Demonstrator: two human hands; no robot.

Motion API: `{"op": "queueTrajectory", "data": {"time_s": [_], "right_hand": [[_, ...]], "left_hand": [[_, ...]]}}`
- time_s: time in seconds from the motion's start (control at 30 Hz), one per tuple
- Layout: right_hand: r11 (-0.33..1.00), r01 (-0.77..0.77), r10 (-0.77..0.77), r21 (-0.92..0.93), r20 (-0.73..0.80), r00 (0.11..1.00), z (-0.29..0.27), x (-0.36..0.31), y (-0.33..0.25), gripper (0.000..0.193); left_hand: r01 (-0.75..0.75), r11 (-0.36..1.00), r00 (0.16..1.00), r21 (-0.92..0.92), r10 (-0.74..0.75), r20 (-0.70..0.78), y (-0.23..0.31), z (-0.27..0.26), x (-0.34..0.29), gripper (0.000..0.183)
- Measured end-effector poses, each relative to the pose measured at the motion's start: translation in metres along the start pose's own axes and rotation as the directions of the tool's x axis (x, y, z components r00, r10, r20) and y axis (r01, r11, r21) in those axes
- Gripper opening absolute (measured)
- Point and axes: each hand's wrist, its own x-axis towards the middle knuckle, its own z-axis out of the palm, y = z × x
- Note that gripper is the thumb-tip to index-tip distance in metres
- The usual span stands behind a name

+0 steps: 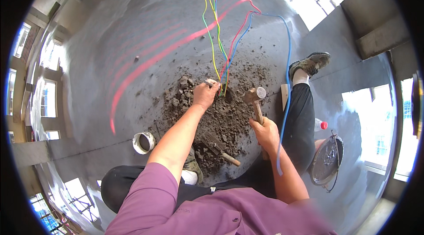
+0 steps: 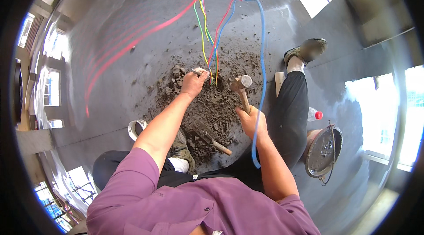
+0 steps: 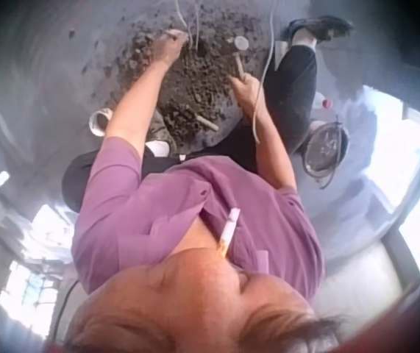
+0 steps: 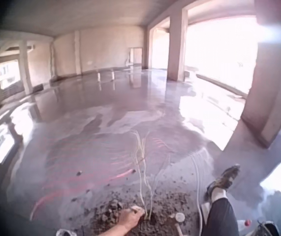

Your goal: The person sits on the floor and uses a hammer and chisel to chip away at a concrete floor around a bundle of colored electrical wires. They repeatedly strike the chisel to clear debris and widen the opening, then pull and arrange the wires.

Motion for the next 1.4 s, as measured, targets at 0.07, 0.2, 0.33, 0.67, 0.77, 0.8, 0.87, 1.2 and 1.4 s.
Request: {"op": "queueTrajectory", "data": {"time_s": [0.07, 0.2, 0.33, 0.67, 0.77, 0.8, 0.87, 1.2, 1.4], "right_hand": [[0.991, 0.128, -0.128, -0.049, 0.0, 0.992, -0.005, -0.006, -0.013, 0.039], [0.95, 0.281, -0.279, -0.137, 0.032, 0.96, -0.006, -0.021, -0.053, 0.039], [0.827, 0.52, -0.518, -0.212, 0.069, 0.853, 0.007, -0.027, -0.082, 0.042], [0.734, 0.458, -0.446, -0.502, 0.153, 0.882, 0.038, 0.006, -0.105, 0.041], [0.765, 0.448, -0.445, -0.463, 0.123, 0.887, 0.027, 0.004, -0.105, 0.046], [0.742, 0.528, -0.519, -0.414, 0.144, 0.843, 0.025, -0.002, -0.112, 0.047], [0.693, 0.653, -0.641, -0.305, 0.154, 0.752, 0.02, -0.017, -0.12, 0.048], [0.749, 0.54, -0.516, -0.385, 0.172, 0.839, 0.032, 0.007, -0.11, 0.052], [0.756, 0.491, -0.463, -0.433, 0.177, 0.868, 0.034, 0.013, -0.108, 0.055]], "left_hand": [[-0.024, 1.0, 1.0, -0.015, 0.024, -0.007, -0.004, 0.006, -0.005, 0.027], [-0.039, 0.999, 0.998, 0.017, 0.04, -0.057, -0.007, 0.012, -0.013, 0.024], [-0.201, 0.979, 0.958, 0.023, 0.201, -0.205, -0.017, 0.025, -0.02, 0.017], [-0.293, 0.919, 0.944, 0.265, 0.322, -0.074, -0.025, 0.025, -0.016, 0.03], [-0.057, 0.989, 0.992, 0.138, 0.071, -0.102, -0.032, 0.037, -0.019, 0.024], [-0.057, 0.988, 0.992, 0.146, 0.072, -0.103, -0.036, 0.034, -0.013, 0.024], [0.01, 0.998, 0.999, 0.067, -0.008, -0.035, -0.04, 0.034, -0.01, 0.028], [0.013, 1.0, 0.999, -0.024, -0.014, -0.041, -0.042, 0.031, -0.013, 0.033], [0.162, 0.977, 0.986, -0.138, -0.154, 0.071, -0.009, 0.019, -0.013, 0.03]]}}
